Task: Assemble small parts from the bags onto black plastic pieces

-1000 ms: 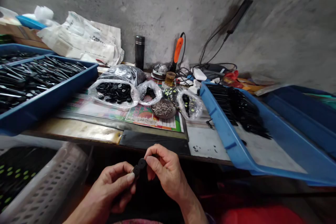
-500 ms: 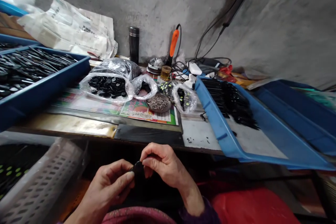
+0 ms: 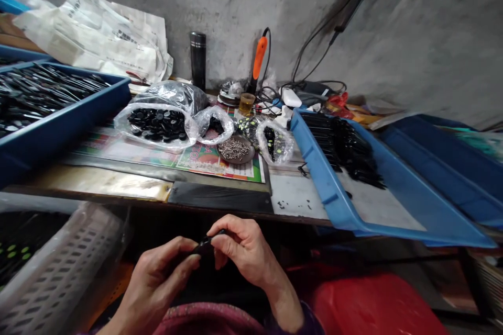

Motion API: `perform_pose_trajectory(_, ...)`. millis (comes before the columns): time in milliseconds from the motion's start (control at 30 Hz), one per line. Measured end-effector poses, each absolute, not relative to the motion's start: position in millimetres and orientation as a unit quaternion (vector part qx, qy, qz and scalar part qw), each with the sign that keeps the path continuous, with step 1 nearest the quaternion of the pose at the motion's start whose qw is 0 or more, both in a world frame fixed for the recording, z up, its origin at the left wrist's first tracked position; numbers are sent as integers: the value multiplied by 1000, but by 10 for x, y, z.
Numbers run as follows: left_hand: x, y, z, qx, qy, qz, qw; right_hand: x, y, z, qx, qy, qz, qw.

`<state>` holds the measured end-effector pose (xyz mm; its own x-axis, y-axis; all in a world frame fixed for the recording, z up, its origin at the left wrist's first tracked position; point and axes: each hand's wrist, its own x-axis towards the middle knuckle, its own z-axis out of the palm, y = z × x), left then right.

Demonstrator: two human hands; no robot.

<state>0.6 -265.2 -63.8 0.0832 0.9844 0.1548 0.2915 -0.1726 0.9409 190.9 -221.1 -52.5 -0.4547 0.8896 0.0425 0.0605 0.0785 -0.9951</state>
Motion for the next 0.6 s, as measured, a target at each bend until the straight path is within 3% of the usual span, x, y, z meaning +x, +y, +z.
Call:
perform_pose_trajectory(133,6,-2679,-674,686,486,449,304,1951,-2187,-499,-353,-668,552,352)
perform_pose_trajectory(300,16,-2685,-681,679,492,446,313,1933,-2176,-529,-347,-670,564,334)
perform_pose_trajectory(600,93,-2646,-663,427,487,375,663,1830,-2269,-615,-426,-588,587,358)
